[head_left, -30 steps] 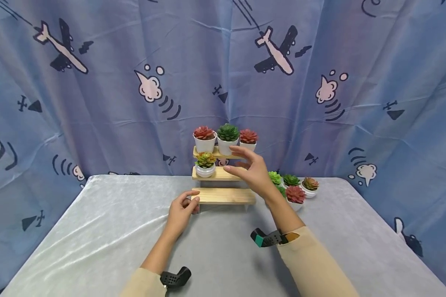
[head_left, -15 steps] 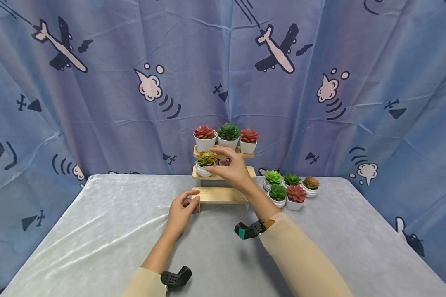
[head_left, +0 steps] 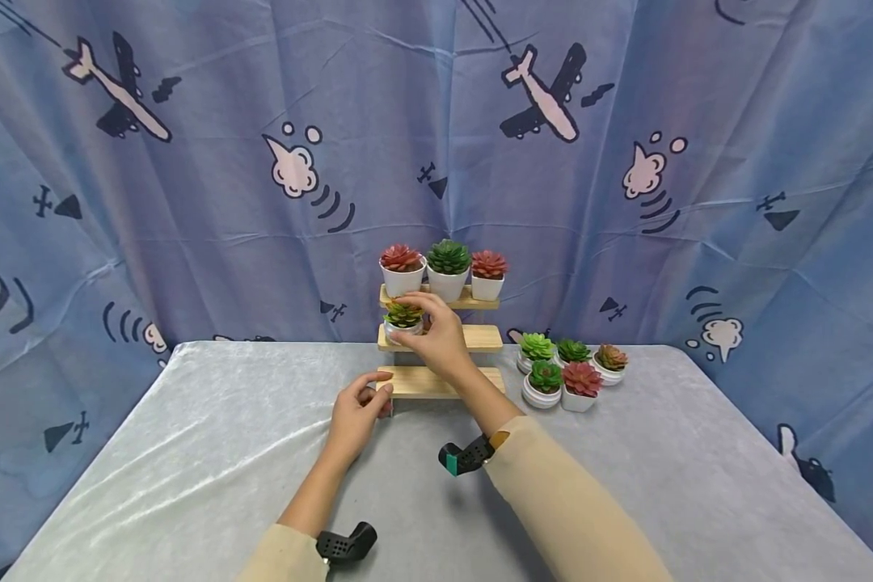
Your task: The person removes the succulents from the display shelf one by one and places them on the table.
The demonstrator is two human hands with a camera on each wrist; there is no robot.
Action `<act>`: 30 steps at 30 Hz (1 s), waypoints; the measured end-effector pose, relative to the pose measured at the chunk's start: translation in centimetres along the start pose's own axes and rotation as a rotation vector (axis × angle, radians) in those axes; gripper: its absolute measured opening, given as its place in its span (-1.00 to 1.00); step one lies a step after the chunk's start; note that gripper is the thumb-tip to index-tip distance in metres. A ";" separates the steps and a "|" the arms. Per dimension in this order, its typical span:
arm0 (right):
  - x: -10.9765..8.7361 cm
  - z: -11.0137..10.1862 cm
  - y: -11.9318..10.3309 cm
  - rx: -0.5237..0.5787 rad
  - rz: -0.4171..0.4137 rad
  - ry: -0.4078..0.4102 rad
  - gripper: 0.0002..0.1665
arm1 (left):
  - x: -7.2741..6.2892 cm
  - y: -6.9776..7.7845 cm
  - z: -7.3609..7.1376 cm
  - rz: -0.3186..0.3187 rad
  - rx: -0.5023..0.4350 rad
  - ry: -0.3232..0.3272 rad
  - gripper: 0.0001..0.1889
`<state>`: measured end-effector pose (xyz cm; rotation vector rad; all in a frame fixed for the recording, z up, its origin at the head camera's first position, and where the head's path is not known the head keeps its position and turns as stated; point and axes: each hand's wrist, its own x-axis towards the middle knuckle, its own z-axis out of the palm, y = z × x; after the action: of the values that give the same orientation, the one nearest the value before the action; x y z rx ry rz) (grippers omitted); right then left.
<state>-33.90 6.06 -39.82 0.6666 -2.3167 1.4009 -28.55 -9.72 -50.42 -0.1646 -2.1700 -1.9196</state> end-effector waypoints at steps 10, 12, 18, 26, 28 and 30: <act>-0.7 -0.7 -0.1 0.022 0.003 0.061 -0.44 | -0.2 0.1 0.6 -0.003 0.015 0.000 -0.77; -1.1 -1.2 -0.3 0.046 -0.002 0.066 -0.44 | -0.3 0.1 0.6 -0.006 0.027 -0.003 -0.77; -2.1 -3.7 -1.2 0.104 -0.047 0.091 -0.43 | -0.4 0.3 0.7 -0.006 0.035 -0.008 -0.75; -3.7 -7.8 -2.2 0.122 -0.061 0.106 -0.40 | -0.4 0.3 0.1 -0.012 0.031 -0.002 -0.75; -4.3 -8.7 -2.2 0.120 -0.058 0.103 -0.41 | -0.3 0.1 0.0 -0.014 0.029 -0.002 -0.74; -5.0 -9.6 -2.3 0.101 -0.046 0.104 -0.41 | -0.3 0.1 0.0 -0.016 0.024 -0.002 -0.74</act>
<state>-27.99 14.76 -36.47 0.6547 -2.1494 1.5032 -28.25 -9.73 -50.43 -0.1453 -2.2006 -1.9022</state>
